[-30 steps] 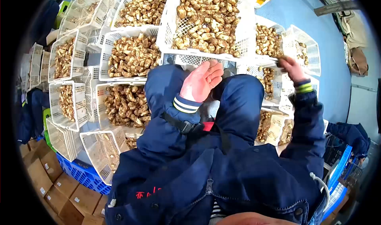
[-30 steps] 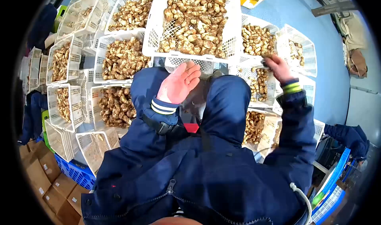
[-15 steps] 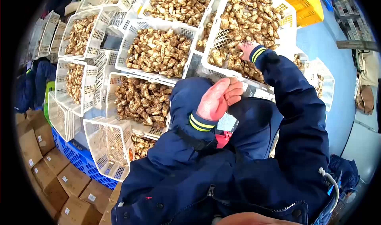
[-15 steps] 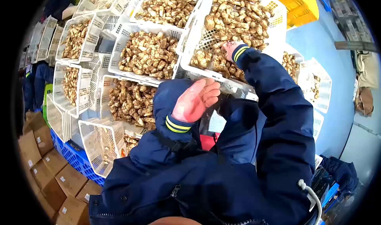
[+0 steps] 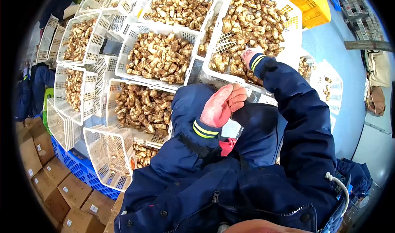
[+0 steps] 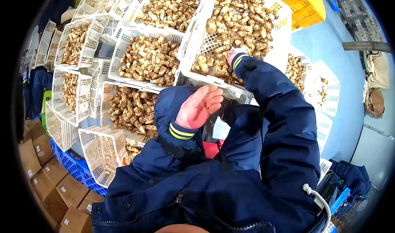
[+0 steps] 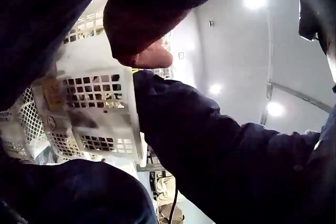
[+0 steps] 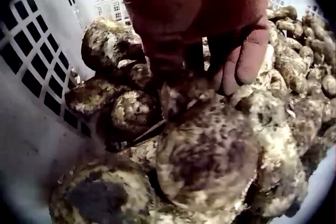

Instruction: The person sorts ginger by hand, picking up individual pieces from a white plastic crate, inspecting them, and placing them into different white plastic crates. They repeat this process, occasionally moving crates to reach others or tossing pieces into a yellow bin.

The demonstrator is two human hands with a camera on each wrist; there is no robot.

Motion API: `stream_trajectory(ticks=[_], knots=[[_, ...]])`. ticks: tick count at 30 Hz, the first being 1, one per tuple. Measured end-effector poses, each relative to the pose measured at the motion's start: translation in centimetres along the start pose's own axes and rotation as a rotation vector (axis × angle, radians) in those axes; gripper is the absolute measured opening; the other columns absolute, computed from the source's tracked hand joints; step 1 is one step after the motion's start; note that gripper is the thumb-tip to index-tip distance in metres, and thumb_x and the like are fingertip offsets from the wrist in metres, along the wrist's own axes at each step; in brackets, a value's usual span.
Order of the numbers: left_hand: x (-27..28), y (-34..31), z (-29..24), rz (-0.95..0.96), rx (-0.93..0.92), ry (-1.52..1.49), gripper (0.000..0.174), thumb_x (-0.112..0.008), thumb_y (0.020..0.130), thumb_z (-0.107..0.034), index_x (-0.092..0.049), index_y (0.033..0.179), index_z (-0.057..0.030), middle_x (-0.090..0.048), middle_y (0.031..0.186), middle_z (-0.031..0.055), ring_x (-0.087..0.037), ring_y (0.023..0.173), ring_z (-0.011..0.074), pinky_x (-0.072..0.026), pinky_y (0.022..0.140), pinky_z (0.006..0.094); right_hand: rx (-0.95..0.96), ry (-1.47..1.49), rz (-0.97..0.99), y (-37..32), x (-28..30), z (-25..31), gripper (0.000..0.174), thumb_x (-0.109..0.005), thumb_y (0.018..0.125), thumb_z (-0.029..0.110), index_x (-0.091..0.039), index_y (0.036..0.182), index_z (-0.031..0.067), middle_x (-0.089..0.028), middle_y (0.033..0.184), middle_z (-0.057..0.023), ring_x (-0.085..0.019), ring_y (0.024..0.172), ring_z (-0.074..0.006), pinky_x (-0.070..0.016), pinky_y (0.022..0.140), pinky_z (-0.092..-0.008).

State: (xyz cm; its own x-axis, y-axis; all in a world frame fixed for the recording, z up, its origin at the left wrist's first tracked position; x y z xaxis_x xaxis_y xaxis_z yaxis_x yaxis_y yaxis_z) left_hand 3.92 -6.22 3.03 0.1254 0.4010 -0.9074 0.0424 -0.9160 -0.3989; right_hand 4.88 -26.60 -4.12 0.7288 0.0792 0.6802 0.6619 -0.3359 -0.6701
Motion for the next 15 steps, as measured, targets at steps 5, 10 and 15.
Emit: stream_trajectory(ticks=[5, 10, 15], knots=[[-0.1, 0.0, -0.1, -0.017, -0.011, 0.018, 0.034, -0.046, 0.090, -0.025, -0.049, 0.113, -0.0003, -0.057, 0.107, 0.0134, -0.056, 0.092, 0.0213, -0.0455, 0.079, 0.0315, -0.032, -0.040, -0.035, 1.2, -1.5, 0.4, 0.026, -0.042, 0.084, 0.026, -0.063, 0.087, 0.0100, -0.064, 0.092, -0.0053, -0.059, 0.091, -0.0230, -0.0466, 0.072, -0.0384], [-0.8, -0.1, 0.0, 0.022, -0.053, 0.072, 0.036, -0.045, 0.090, -0.029, -0.048, 0.112, -0.0014, -0.056, 0.108, 0.0124, -0.056, 0.091, 0.0203, -0.0437, 0.080, 0.0319, -0.048, 0.458, -0.124, -1.9, 1.6, -2.9, 0.023, -0.049, 0.079, 0.021, -0.061, 0.096, 0.0113, -0.062, 0.095, -0.0098, -0.058, 0.092, -0.0245, -0.0450, 0.080, -0.0345], [-0.9, -0.1, 0.9, -0.018, -0.016, 0.143, 0.039, -0.048, 0.088, -0.032, -0.048, 0.114, -0.0026, -0.055, 0.110, 0.0105, -0.054, 0.093, 0.0193, -0.0424, 0.080, 0.0314, -0.030, 0.469, -0.178, -3.2, 1.6, -4.0, 0.030, -0.051, 0.078, 0.022, -0.058, 0.105, 0.0123, -0.060, 0.102, -0.0119, -0.057, 0.096, -0.0236, -0.0433, 0.085, -0.0331]])
Point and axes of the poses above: each hand's wrist, its own y-axis towards the middle knuckle, its own x-axis out of the back of the hand, z = x × y, the point moved 7 cm from there along y, towards the middle knuckle
